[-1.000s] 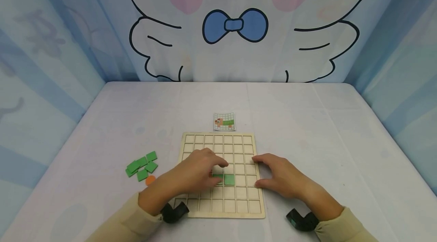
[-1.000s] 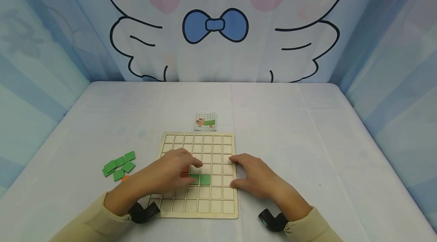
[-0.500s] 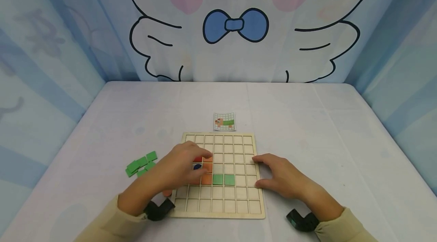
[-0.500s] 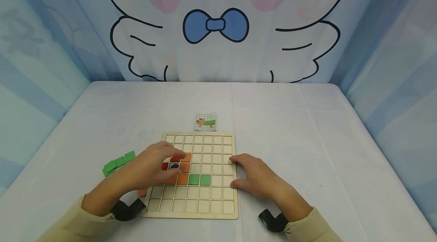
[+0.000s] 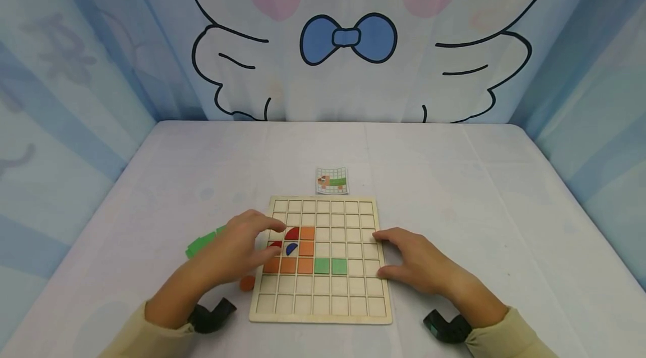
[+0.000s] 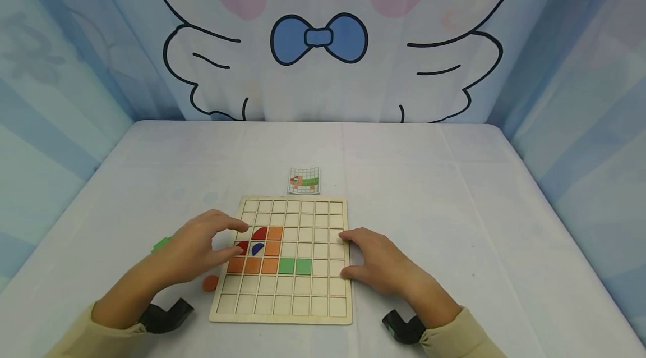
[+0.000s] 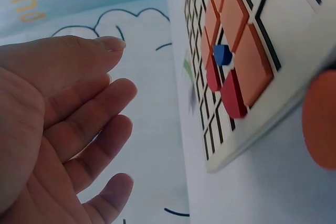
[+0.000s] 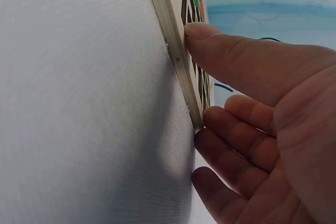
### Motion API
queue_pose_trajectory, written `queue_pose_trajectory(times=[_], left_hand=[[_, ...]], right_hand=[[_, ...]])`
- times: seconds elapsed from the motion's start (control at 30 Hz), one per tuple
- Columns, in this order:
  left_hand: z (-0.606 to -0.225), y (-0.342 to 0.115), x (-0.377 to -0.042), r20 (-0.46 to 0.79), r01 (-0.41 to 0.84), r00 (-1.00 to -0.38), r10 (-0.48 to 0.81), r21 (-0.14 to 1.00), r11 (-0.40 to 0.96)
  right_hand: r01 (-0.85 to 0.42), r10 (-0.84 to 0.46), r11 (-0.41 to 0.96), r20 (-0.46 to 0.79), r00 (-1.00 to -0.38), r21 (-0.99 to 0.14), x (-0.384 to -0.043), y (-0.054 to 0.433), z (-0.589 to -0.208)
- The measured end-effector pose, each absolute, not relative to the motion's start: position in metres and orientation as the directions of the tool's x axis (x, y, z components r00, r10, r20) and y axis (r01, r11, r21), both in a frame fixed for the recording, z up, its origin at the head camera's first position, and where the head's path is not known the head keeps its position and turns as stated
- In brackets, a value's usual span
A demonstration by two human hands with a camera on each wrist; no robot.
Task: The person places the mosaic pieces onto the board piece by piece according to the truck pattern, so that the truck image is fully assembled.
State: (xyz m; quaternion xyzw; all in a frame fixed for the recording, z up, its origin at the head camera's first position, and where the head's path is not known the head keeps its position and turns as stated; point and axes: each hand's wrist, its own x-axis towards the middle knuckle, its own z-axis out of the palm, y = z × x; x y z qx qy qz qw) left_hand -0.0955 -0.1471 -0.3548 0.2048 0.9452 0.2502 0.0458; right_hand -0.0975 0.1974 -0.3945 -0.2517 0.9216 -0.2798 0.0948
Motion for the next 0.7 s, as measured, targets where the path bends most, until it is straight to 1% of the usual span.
queue_pose_trajectory(times=[0.27, 0.5, 0.7], left_hand=[[-0.354, -0.165, -0.094, -0.021, 0.301, -0.934, 0.356, 0.489, 0.819], [-0.356, -0.185, -0.098, -0.077, 0.201, -0.959, 0.273, 0.496, 0.845], [-0.361, -0.198, -0.101, -0.07, 0.178, -0.967, 0.244, 0.502, 0.846]], right_hand=[[-0.413, -0.522, 0.716, -0.038, -0.852, -0.563, -0.098, 0.197, -0.395], [-0.408, -0.517, 0.717, -0.038, -0.855, -0.564, -0.098, 0.198, -0.395], [-0.407, -0.516, 0.719, -0.04, -0.856, -0.563, -0.098, 0.198, -0.396]])
